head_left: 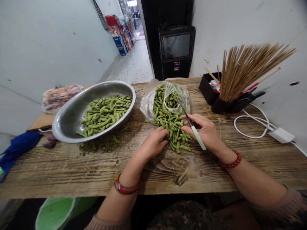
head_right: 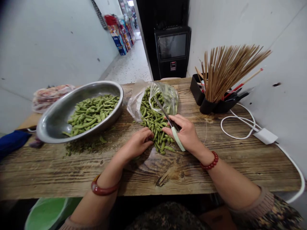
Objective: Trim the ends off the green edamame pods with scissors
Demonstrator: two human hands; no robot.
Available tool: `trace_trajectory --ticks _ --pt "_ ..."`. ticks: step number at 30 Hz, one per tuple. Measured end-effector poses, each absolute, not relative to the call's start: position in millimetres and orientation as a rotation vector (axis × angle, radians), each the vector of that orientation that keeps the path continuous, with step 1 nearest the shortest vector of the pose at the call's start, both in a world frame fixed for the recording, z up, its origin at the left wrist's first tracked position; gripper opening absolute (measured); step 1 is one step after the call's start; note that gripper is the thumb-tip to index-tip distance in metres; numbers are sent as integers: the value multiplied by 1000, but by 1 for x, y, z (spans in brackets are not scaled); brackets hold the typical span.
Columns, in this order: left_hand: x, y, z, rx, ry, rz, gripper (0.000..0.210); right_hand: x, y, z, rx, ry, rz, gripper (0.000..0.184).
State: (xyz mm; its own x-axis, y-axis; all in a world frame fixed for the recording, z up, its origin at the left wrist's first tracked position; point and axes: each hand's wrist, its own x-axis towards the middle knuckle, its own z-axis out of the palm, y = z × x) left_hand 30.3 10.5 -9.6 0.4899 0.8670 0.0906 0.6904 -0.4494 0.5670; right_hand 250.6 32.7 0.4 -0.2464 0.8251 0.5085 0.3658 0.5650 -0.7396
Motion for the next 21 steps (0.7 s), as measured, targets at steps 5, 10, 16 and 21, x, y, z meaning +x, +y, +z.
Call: trace_trajectory --ticks 5,10,16,21 --pt "28 15 -8 2194 1277 724 9 251 34 1 -976 -1833 591 37" --pt "16 20 2 1914 1428 925 8 250 35 2 -928 -1819 615 36" --pt "16 20 2 1857 1490 985 12 250 33 4 -921 -1837 605 36" --pt "21 22 -7 2138 1409 943 19 248 33 2 -876 -1873 612 35"
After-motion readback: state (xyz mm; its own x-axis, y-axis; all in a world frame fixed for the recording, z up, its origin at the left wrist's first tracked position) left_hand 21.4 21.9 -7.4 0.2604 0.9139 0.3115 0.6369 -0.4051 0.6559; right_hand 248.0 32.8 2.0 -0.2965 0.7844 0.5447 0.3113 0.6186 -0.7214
